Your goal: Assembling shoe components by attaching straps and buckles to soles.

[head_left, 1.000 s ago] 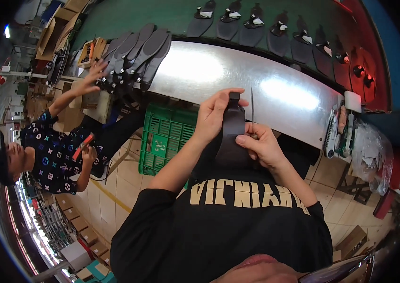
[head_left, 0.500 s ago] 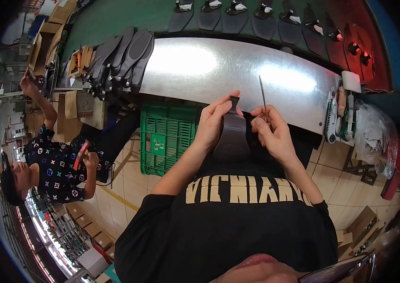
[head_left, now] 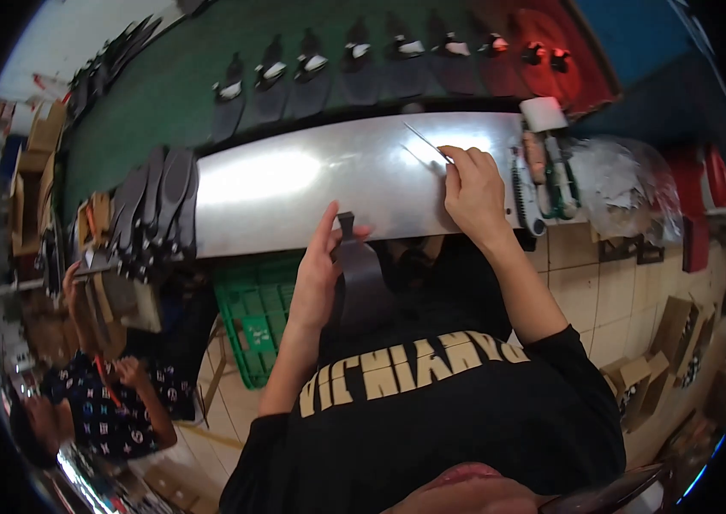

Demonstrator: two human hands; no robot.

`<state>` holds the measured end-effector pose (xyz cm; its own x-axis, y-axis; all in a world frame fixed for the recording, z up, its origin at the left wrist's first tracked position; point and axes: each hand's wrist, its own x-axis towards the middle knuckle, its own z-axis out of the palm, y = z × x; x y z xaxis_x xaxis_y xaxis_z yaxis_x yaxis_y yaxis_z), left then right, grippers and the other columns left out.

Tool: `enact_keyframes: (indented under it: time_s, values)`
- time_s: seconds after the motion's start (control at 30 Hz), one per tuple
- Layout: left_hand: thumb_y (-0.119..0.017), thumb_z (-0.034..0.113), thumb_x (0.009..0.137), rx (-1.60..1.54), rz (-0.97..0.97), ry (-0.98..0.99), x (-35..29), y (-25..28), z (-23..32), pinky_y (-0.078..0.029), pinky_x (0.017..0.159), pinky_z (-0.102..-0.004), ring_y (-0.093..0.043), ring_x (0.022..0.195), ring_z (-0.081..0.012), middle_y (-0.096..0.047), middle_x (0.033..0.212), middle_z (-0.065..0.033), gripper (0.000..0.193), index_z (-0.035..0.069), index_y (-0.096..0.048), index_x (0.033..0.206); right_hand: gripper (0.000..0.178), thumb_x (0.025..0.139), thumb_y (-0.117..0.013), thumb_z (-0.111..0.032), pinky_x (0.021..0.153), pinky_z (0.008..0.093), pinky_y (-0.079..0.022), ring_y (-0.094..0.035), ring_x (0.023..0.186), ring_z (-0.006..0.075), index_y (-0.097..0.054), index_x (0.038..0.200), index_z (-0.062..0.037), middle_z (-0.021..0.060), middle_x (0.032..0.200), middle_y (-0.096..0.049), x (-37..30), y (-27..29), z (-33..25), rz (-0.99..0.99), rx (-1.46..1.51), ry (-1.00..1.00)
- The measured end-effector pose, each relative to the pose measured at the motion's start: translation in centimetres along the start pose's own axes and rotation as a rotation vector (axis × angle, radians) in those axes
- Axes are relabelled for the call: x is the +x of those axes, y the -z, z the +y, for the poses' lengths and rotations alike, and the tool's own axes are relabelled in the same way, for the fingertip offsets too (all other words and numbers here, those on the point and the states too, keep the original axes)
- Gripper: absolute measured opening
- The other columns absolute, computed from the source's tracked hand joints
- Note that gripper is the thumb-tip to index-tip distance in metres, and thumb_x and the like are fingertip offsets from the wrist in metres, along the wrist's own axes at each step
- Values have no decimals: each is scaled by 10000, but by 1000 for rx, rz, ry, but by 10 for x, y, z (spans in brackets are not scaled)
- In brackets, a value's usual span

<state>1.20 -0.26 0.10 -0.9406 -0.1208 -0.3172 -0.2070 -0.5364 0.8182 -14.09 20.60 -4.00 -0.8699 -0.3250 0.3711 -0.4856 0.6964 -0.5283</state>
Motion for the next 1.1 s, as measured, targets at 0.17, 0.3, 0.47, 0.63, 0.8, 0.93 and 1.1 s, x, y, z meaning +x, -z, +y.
enact_keyframes:
  time_s: [0.17, 0.3, 0.47, 0.63, 0.8, 0.93, 1.1]
  values:
    - [-765, 99, 716, 352, -151, 110, -6, -10, -3, -424, 1009, -352, -546, 1151, -224, -513, 1323, -124, 898, -1, -310, 1483, 255, 886, -594, -164, 797, 442, -497, -603, 936, 358, -659, 1109, -60, 184, 996, -613, 9, 21, 18, -171, -115, -135]
    - [-746, 95, 710, 237, -130, -127, -5, 15, 1, -456, 984, -341, -554, 1167, -226, -525, 1296, -125, 882, -6, -321, 1476, 270, 841, -650, -197, 877, 436, -493, -579, 1066, 365, -637, 1065, -48, 185, 1254, -570, -2, 50, 54, 40, -252, -106]
    - [-700, 119, 635, 552, 55, -441, 7, 34, 26, -466, 915, -303, -543, 1070, -194, -511, 1204, -101, 904, 19, -355, 1465, 417, 751, -712, -22, 910, 442, -461, -526, 1112, 372, -570, 1140, -67, 113, 1411, -458, -34, 62, 58, -4, -321, -61]
    - [-808, 225, 638, 932, -199, -391, -6, 18, 2, -433, 957, -346, -556, 1074, -252, -528, 1170, -140, 868, 32, -432, 1396, 526, 778, -659, 6, 915, 450, -441, -512, 1044, 373, -540, 1282, -83, 173, 1112, -518, -42, 54, 35, -60, -238, -71]
    - [-869, 263, 616, 686, -293, -108, -23, 16, -20, -391, 999, -326, -499, 1129, -195, -494, 1210, -91, 947, 46, -398, 1409, 469, 827, -621, -44, 995, 459, -403, -495, 1118, 400, -540, 1289, -34, 208, 1173, -524, -31, 39, 50, -55, -307, 38]
    - [-823, 102, 630, 519, -179, -11, -26, 23, -18, -440, 869, -243, -528, 989, -104, -530, 1091, -11, 873, 37, -414, 1398, 375, 891, -528, -48, 979, 350, -433, -526, 1202, 316, -553, 1261, 3, 217, 1368, -489, -15, 53, 43, 33, 121, -68]
    - [-783, 161, 641, 479, -158, 76, -19, 28, -19, -444, 814, -248, -541, 925, -112, -545, 1025, -20, 706, 8, -495, 1266, 406, 892, -516, -29, 792, 215, -434, -539, 892, 86, -535, 1296, -69, 18, 1006, -594, -30, 68, -35, -662, 1049, -309]
